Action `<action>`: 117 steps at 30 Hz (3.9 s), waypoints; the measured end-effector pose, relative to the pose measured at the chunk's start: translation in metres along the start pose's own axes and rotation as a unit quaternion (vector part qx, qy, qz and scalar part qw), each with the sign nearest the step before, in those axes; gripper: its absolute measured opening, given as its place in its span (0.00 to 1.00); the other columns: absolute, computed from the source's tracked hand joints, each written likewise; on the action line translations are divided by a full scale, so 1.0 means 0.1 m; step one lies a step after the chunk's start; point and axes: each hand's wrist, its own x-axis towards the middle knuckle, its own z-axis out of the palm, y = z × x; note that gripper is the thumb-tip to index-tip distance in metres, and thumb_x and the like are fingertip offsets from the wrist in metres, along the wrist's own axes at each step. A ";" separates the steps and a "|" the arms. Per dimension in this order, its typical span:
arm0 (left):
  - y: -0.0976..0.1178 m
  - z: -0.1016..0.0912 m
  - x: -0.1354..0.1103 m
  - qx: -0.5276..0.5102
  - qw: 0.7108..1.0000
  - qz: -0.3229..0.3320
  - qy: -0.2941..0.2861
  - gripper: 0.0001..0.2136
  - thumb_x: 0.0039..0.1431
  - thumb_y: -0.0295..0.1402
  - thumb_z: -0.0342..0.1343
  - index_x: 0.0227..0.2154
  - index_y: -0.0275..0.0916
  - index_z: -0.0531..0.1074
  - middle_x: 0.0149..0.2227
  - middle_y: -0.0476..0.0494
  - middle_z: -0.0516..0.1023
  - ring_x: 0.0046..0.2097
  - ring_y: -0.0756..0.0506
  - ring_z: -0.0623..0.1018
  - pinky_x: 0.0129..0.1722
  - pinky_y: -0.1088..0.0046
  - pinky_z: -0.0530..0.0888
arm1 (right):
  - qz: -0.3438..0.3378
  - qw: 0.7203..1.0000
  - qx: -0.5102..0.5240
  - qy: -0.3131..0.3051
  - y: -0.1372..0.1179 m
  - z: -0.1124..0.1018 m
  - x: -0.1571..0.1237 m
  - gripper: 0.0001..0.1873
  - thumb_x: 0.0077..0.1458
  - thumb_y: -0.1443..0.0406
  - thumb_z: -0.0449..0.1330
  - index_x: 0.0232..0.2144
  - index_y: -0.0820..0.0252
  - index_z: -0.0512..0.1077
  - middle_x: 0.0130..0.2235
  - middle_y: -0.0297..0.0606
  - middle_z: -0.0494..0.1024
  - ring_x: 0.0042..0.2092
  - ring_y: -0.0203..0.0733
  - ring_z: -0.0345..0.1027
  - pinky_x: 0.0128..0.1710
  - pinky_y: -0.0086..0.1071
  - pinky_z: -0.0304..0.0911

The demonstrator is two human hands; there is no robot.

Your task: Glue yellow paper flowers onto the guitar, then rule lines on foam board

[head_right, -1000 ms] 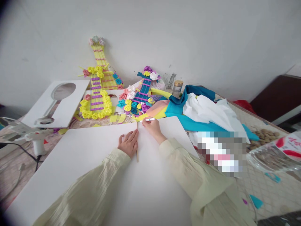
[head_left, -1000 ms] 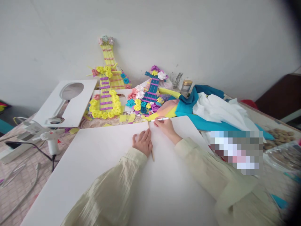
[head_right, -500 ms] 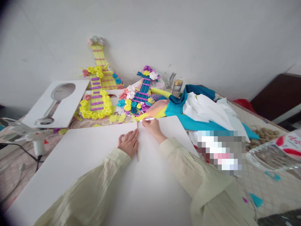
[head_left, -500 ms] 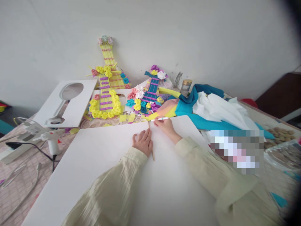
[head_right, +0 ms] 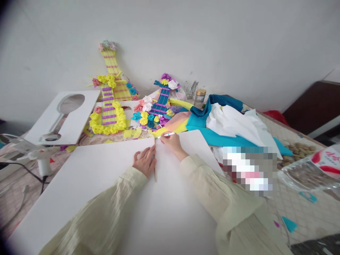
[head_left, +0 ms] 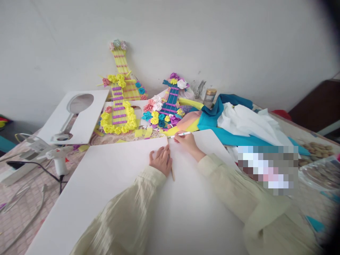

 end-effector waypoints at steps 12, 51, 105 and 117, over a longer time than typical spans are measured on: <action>0.02 -0.05 0.00 0.021 1.000 -0.002 -0.022 0.21 0.51 0.29 0.41 0.51 0.42 0.60 0.56 0.46 0.62 0.58 0.45 0.60 0.54 0.56 0.51 | 0.010 1.000 0.015 0.011 -0.06 0.01 -0.03 0.09 0.44 0.61 0.56 0.23 0.61 0.69 0.22 0.35 0.73 0.24 0.37 0.66 0.25 0.26 0.61; -0.02 -0.07 0.00 0.004 0.999 0.016 -0.033 0.23 0.52 0.31 0.43 0.53 0.39 0.56 0.53 0.44 0.66 0.57 0.46 0.59 0.53 0.55 0.50 | 0.062 0.998 0.019 -0.003 -0.16 -0.03 -0.20 0.07 0.39 0.64 0.54 0.19 0.64 0.69 0.18 0.34 0.70 0.20 0.34 0.63 0.19 0.24 0.59; -0.04 -0.05 0.01 0.005 0.999 0.015 -0.042 0.23 0.53 0.32 0.42 0.54 0.39 0.56 0.54 0.42 0.65 0.57 0.43 0.59 0.52 0.54 0.51 | 0.095 0.993 0.006 -0.068 -0.36 -0.18 -0.70 0.08 0.38 0.66 0.53 0.15 0.64 0.67 0.16 0.34 0.68 0.18 0.33 0.60 0.18 0.23 0.56; -0.02 -0.06 0.01 0.003 0.999 0.008 -0.042 0.23 0.54 0.33 0.42 0.54 0.39 0.56 0.55 0.42 0.65 0.57 0.43 0.60 0.53 0.54 0.51 | 0.114 0.989 0.013 -0.094 -0.40 -0.22 -0.84 0.07 0.38 0.65 0.54 0.15 0.63 0.67 0.16 0.35 0.68 0.18 0.33 0.59 0.18 0.24 0.57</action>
